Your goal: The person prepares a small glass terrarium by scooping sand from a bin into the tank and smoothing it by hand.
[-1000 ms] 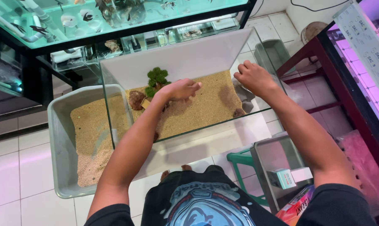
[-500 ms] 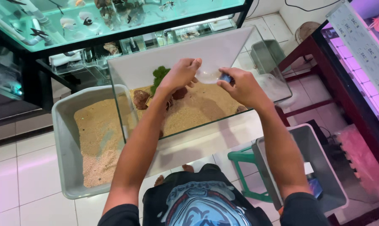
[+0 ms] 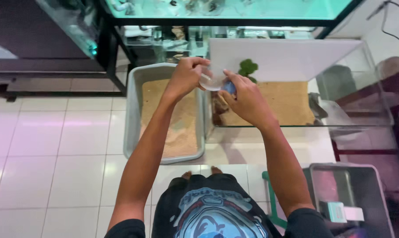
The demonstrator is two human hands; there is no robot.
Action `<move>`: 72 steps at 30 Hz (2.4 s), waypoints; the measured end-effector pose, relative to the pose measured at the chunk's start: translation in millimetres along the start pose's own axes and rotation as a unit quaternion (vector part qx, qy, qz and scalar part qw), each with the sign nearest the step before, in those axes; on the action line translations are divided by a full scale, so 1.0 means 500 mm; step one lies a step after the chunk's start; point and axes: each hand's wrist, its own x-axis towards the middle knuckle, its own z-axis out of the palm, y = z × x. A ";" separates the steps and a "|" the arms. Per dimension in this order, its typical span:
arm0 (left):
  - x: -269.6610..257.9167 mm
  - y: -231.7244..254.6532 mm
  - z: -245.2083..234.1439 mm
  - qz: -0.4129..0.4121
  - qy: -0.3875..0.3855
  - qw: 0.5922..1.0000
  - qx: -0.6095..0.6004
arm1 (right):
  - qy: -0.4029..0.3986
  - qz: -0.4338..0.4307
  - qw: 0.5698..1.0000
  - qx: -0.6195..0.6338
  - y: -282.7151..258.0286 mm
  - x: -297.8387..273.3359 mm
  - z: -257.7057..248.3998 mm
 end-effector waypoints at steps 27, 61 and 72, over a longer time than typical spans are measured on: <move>-0.360 -0.541 -0.230 -0.019 0.265 0.960 0.091 | -0.390 -0.015 0.920 0.018 -0.013 -0.086 0.684; -0.293 -0.442 -0.183 0.047 0.287 0.894 -0.340 | -0.357 0.095 0.854 0.365 -0.163 -0.028 0.390; -0.242 -0.367 -0.148 0.010 0.343 0.883 -0.320 | -0.255 0.085 0.909 0.320 -0.149 -0.016 0.314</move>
